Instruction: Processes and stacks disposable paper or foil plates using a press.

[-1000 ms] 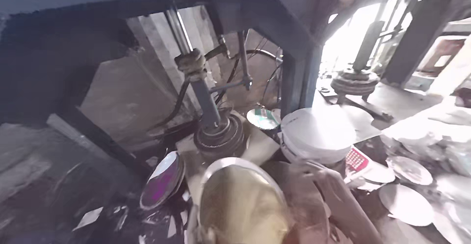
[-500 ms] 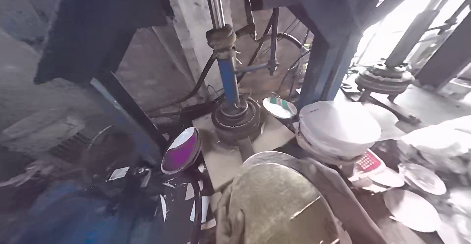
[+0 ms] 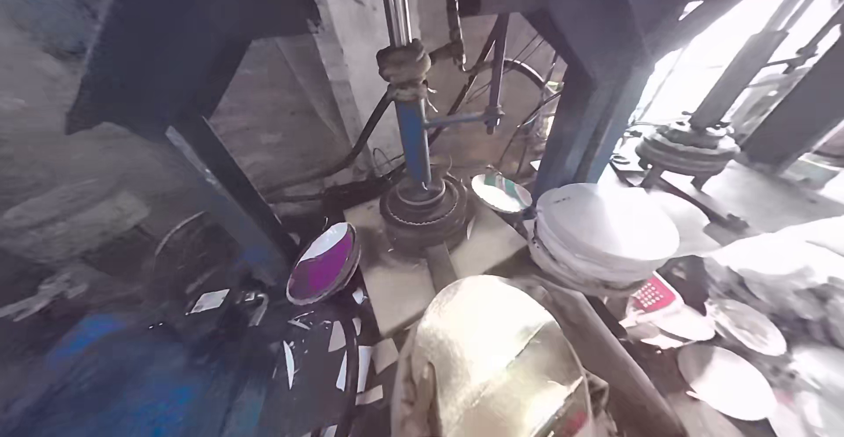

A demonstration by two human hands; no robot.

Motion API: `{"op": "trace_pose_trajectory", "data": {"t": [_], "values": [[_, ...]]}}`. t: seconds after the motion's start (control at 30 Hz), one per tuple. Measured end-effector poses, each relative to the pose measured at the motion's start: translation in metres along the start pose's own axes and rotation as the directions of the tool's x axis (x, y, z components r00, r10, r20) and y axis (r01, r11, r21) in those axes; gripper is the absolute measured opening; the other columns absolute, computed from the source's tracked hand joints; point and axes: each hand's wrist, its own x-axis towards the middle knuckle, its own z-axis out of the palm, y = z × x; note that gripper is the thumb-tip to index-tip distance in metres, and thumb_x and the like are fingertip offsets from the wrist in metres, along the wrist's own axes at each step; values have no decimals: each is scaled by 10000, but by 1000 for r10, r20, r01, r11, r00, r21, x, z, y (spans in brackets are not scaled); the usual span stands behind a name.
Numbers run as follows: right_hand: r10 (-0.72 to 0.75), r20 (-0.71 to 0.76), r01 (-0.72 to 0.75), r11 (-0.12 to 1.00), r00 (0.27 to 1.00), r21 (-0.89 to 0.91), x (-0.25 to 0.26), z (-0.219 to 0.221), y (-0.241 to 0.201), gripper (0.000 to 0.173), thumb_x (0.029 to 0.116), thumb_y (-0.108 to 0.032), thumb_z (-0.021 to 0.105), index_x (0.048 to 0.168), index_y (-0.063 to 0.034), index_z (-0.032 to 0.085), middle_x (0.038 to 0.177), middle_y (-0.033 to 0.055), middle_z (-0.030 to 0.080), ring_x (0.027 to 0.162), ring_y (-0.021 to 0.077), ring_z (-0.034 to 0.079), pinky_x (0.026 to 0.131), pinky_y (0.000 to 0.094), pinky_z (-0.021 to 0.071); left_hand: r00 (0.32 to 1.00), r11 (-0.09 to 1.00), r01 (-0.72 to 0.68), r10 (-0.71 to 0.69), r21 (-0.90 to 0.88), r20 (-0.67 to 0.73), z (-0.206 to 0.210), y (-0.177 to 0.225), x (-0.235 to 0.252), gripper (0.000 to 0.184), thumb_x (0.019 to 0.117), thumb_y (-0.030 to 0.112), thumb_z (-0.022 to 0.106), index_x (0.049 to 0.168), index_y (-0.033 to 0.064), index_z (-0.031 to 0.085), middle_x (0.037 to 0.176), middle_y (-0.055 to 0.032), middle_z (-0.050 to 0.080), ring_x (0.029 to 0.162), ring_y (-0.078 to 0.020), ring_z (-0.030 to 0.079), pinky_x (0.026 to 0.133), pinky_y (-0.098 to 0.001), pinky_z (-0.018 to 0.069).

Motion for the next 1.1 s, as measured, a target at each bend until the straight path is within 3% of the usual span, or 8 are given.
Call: {"op": "trace_pose_trajectory", "data": {"t": [0.07,0.13,0.3,0.5,0.67,0.83,0.97,1.1], "values": [[94,37,-73,922,995,-379,0,-7,13,481,1039,-388,488,1378,-82,638,1423,121,612,1337,291,556,1120,539,411,998,1000,-27,26,-14,-66,-12,-3,6,479,1024,-22,321,1502,-5,311,1221,37,645,992,26,665,879,-205,570],[176,-45,-168,788,983,-592,2,-13,38,507,968,-385,646,1372,-78,641,1508,196,515,1385,470,453,1078,712,326,994,995,-79,73,-60,-86,-45,-1,14,467,1039,37,321,1504,64,352,1247,86,657,1059,31,649,915,-215,559],[-1,-298,-121,912,955,-391,3,-27,45,327,926,-141,688,1197,41,669,1131,259,686,1042,434,671,897,604,540,981,973,-193,191,-127,-24,-63,18,20,478,1062,140,400,1538,155,356,1381,129,602,1210,25,584,1016,-231,506],[178,-28,-162,801,984,-576,17,0,54,602,959,-451,636,1380,-22,602,1454,258,527,1368,478,451,1092,689,327,992,960,-123,124,-250,-15,-46,6,20,483,1038,139,434,1518,146,381,1385,101,603,1238,13,571,1035,-235,495],[-118,-457,17,976,882,-219,11,-30,24,283,1019,-143,540,1132,106,615,895,149,674,748,156,647,693,343,559,985,942,-144,167,-304,50,-59,12,14,494,993,210,628,1455,148,465,1297,80,670,1156,-17,642,971,-253,551],[-62,-32,69,950,998,304,1,-5,-2,332,1087,-267,420,1131,-120,714,1035,-126,717,954,-63,643,880,165,543,994,998,-57,61,-41,91,-12,5,-1,496,1013,42,460,1498,42,356,1327,62,627,1105,-5,648,953,-238,554],[152,55,-101,846,987,-523,10,1,35,640,1018,-502,495,1467,-50,545,1552,188,473,1461,408,394,1141,681,286,998,996,-58,57,-67,-15,-38,-3,7,434,1037,33,346,1468,53,401,1273,63,660,1069,16,652,928,-224,556],[-48,-245,-104,815,968,-570,9,-3,44,437,968,-271,609,1269,44,655,1297,296,626,1218,476,596,1020,661,442,995,956,-97,93,-276,-27,-69,10,17,388,1049,212,487,1436,194,516,1319,103,659,1211,-7,603,1008,-251,521]]}}
